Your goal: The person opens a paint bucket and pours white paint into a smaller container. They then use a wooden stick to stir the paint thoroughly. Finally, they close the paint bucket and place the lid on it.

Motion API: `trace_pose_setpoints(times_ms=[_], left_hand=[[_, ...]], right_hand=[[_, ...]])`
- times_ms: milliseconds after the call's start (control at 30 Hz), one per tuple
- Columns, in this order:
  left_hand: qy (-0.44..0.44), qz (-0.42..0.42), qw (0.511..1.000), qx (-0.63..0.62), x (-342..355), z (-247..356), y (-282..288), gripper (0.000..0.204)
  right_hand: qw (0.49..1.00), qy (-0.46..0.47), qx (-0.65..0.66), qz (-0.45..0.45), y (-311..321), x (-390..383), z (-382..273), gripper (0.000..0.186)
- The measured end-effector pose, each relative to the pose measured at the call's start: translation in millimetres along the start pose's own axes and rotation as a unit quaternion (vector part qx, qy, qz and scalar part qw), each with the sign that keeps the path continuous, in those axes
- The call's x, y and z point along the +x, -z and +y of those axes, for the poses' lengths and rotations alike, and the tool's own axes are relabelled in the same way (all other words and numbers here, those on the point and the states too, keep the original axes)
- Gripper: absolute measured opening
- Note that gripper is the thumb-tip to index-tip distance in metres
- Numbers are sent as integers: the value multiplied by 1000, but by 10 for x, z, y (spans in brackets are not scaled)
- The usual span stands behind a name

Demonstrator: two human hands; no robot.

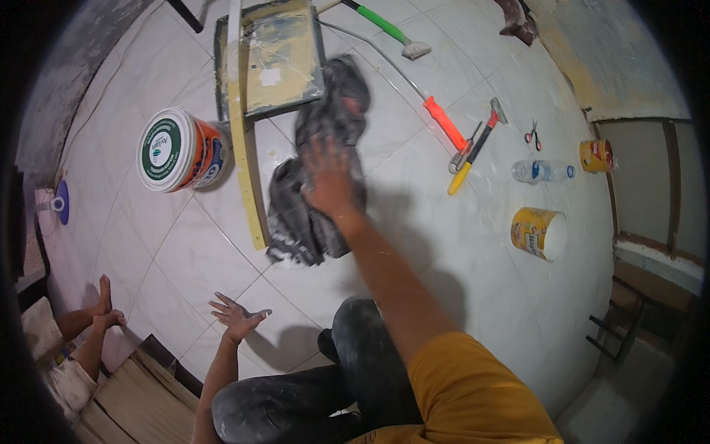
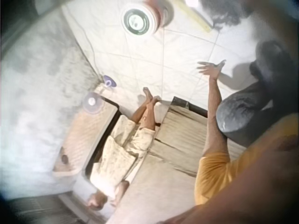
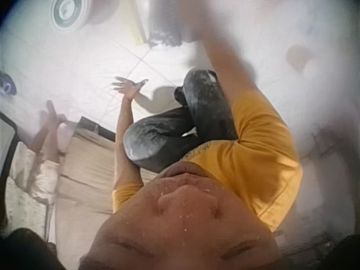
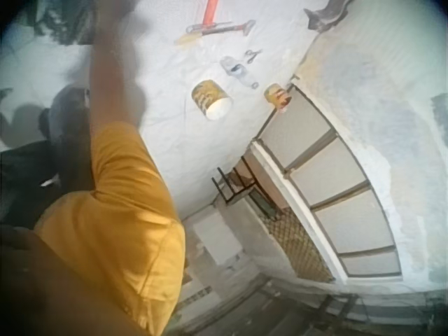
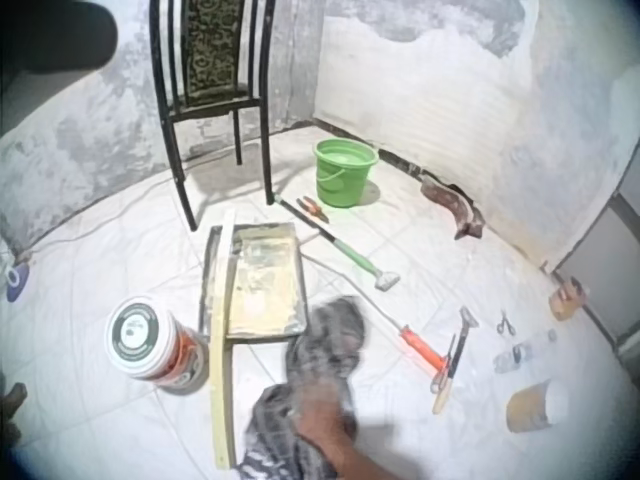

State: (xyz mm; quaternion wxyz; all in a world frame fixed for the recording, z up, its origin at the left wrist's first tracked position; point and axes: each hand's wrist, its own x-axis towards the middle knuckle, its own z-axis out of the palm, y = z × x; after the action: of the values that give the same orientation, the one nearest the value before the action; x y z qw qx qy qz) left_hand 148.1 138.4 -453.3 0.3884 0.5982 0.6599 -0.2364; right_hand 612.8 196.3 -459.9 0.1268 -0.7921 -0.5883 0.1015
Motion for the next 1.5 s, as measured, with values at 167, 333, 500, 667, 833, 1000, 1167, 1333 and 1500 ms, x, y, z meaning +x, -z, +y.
trace_pose_setpoints(times_ms=[167, 333, 500, 667, 833, 1000, 1167, 1333, 1500], left_hand=[[-14, 4, 1000, -8, 31, -16, -80, 181], [-35, 36, 997, 55, 103, -326, -157, 180], [22, 15, 1000, 8, -92, 28, 5, 176], [27, 23, 999, 17, -62, 126, 41, 175], [17, 33, 998, 42, 24, -22, -47, 175], [14, 40, 999, 35, 52, -187, -87, 175], [23, 40, 993, 108, 73, -129, -92, 172], [17, 38, 992, 120, 53, -165, -83, 168], [7, 7, 999, 52, -24, 22, -1, 162]], right_hand=[[991, 100, 49, -75, 61, -760, -318, 97], [991, 105, -67, -47, 84, -1886, 526, 91], [996, -83, -34, -3, 386, -1831, 1005, 92], [987, -136, -72, 54, 32, -462, 300, 104], [993, -115, -26, -10, -67, -343, -459, 117], [997, 22, 68, -43, 54, -1288, -329, 123], [999, -14, 17, -38, 147, -2372, 511, 125], [995, -90, -1, -37, 407, -2431, 738, 128], [987, -159, -24, -5, 466, -1521, 792, 129]])
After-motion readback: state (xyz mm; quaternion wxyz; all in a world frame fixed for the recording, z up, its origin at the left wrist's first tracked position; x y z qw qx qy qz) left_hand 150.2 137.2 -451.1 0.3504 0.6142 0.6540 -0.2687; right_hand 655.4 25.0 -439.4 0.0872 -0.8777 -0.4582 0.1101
